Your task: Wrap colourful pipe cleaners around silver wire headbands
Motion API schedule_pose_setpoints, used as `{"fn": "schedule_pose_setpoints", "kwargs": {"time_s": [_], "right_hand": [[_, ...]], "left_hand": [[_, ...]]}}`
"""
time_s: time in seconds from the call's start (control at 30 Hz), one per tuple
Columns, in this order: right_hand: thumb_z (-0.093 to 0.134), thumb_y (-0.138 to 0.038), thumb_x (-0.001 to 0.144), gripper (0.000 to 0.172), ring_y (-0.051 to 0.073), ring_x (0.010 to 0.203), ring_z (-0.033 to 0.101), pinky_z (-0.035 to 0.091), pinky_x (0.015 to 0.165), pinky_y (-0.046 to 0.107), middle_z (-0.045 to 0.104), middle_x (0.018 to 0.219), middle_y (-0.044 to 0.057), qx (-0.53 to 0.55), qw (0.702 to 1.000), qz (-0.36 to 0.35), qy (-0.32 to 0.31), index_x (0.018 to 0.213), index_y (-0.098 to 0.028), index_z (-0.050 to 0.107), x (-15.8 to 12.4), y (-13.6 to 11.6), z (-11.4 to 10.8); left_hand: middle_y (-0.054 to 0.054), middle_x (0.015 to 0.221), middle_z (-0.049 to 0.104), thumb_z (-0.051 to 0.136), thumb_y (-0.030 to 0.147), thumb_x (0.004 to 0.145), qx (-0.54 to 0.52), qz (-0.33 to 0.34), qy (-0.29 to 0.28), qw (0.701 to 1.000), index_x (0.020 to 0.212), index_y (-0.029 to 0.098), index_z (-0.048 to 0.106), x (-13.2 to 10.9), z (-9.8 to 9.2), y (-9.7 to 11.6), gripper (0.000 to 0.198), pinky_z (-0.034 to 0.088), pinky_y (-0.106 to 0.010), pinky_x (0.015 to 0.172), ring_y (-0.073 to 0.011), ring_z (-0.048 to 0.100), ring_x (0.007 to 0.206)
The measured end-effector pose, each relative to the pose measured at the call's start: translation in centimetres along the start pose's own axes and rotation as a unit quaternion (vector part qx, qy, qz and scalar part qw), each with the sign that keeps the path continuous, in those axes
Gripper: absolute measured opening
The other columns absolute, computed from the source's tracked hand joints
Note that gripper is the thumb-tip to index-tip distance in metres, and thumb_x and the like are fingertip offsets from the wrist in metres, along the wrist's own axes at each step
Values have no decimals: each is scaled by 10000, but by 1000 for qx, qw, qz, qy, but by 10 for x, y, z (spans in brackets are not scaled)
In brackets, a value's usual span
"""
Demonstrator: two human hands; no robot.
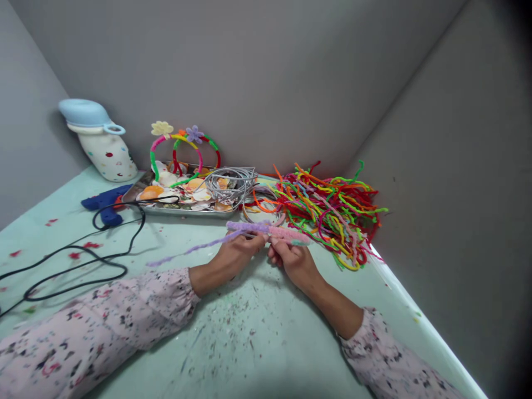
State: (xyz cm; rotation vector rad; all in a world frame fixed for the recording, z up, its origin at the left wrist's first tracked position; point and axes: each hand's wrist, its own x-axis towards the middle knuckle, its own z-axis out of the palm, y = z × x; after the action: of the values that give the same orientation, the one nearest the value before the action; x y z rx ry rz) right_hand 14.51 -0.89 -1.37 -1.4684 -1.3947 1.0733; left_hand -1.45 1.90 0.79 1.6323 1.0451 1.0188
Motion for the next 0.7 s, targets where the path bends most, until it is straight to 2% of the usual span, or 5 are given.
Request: {"fn": "schedule_pose_setpoints", "kwargs": {"time_s": [0.37,0.53,0.63,0.7], "right_hand": [[484,-300,881,254,133,562,556,414,544,241,607,616,-3,-5,998,-69,7,692,-183,607,-1,10,5],[476,-282,867,248,128,549,543,405,532,232,583,593,-13,-9,997,-81,7,672,-180,591,0,10,3],[474,-275,853,265,127,533,549,405,526,226,575,555,-14,-21,998,-57,5,641,-178,599,0,5,0],[481,-276,843,258,126,536,557,410,533,225,590,565,-12,-27,997,-65,8,636,-179,601,-1,2,-2]], "left_hand": [[-4,583,562,552,216,798,-13,-18,-4,1000,576,199,546,2,0,-12,222,341,-283,513,-132,461,553],[-4,635,559,527,270,817,25,-40,-21,999,644,193,553,1,-1,-13,191,341,-294,565,-146,473,602],[-14,684,571,504,265,825,48,-11,-42,998,657,199,548,1,-3,-14,187,355,-301,608,-162,494,648],[-10,650,540,506,210,790,76,25,-64,995,628,204,525,1,-4,-15,163,338,-302,608,-164,475,632]]}}
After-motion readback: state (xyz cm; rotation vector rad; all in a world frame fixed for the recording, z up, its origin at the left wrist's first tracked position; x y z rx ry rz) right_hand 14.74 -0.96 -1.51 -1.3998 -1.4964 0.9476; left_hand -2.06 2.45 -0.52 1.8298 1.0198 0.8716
